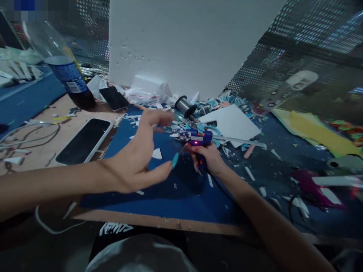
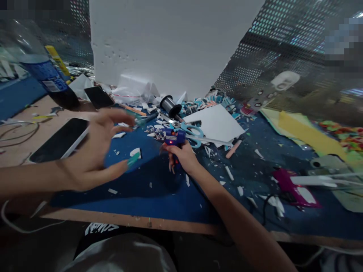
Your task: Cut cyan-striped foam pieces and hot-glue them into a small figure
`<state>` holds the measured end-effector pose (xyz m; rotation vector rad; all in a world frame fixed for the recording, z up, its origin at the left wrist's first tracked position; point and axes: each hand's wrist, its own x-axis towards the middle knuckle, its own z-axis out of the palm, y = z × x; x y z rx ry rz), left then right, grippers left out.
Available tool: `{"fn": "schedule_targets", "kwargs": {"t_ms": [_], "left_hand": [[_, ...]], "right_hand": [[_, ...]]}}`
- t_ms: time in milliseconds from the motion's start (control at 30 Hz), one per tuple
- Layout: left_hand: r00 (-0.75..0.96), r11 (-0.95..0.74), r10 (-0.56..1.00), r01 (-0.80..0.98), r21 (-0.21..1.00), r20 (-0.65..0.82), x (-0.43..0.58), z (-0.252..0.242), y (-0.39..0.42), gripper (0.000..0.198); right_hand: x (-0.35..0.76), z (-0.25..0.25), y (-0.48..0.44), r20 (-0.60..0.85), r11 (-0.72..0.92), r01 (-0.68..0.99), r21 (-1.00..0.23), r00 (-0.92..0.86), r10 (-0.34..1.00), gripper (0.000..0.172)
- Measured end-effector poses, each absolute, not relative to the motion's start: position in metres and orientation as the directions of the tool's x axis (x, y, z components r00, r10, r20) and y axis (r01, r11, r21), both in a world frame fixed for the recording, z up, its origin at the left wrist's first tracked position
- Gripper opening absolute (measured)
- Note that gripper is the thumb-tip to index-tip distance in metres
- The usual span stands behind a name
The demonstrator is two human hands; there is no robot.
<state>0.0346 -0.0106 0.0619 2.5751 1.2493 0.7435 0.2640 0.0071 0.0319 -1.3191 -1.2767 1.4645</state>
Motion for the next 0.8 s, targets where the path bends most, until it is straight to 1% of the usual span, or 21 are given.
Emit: {"fn": "schedule_targets", "kwargs": {"t_ms": [67,100,133,167,267,333,400,433,533,600,700,733,800], "left_hand": [[0.545,-0.622,0.778,0.739,0.260,0.311,0.038,0.045,-0.003,0.062],[0.554,-0.605,0.790,0.774,0.189,0.262,0.039,0.036,0.002,0.069],[0.558,-0.582,0.807,0.807,0.100,0.195,0.040,0.027,0.007,0.071],[0.550,-0.560,0.824,0.826,0.060,0.135,0.040,0.020,0.013,0.070],[0.614,-0.617,0.787,0.786,0.040,0.061,0.040,0.009,0.024,0.054],[0.659,-0.662,0.750,0.747,0.063,0.059,0.039,0.009,0.027,0.042],[0.665,-0.672,0.741,0.733,0.110,0.093,0.039,0.010,0.027,0.033],[0.658,-0.670,0.742,0.729,0.139,0.130,0.038,0.009,0.027,0.030],[0.592,-0.647,0.761,0.717,0.258,0.264,0.037,0.004,0.026,0.025],[0.515,-0.589,0.808,0.725,0.359,0.286,0.036,-0.001,0.027,0.026],[0.422,-0.484,0.875,0.730,0.483,0.238,0.035,-0.006,0.027,0.031],[0.409,-0.477,0.878,0.717,0.509,0.248,0.035,-0.007,0.027,0.034],[0.403,-0.514,0.858,0.671,0.534,0.319,0.036,-0.008,0.028,0.040]], "right_hand": [[0.268,0.031,0.007,-0.209,-0.202,0.055,-0.978,-0.177,0.962,0.016],[0.270,0.031,0.006,-0.210,-0.206,0.041,-0.978,-0.187,0.960,0.016],[0.272,0.030,0.007,-0.211,-0.210,0.024,-0.977,-0.197,0.957,0.017],[0.273,0.030,0.007,-0.206,-0.210,0.003,-0.978,-0.205,0.957,0.017],[0.274,0.029,0.007,-0.169,-0.184,-0.041,-0.982,-0.238,0.956,0.018],[0.275,0.029,0.006,-0.170,-0.187,-0.032,-0.982,-0.284,0.944,0.029],[0.276,0.030,0.004,-0.200,-0.213,-0.003,-0.977,-0.324,0.925,0.039],[0.276,0.030,0.003,-0.219,-0.227,0.015,-0.974,-0.334,0.917,0.039],[0.276,0.031,-0.001,-0.250,-0.231,0.097,-0.968,-0.292,0.923,0.028],[0.276,0.032,-0.003,-0.256,-0.221,0.167,-0.961,-0.240,0.936,0.025],[0.274,0.033,-0.004,-0.260,-0.211,0.231,-0.950,-0.203,0.944,0.029],[0.274,0.033,-0.004,-0.266,-0.212,0.247,-0.945,-0.207,0.942,0.031],[0.274,0.033,-0.004,-0.279,-0.211,0.281,-0.936,-0.229,0.933,0.037]]}}
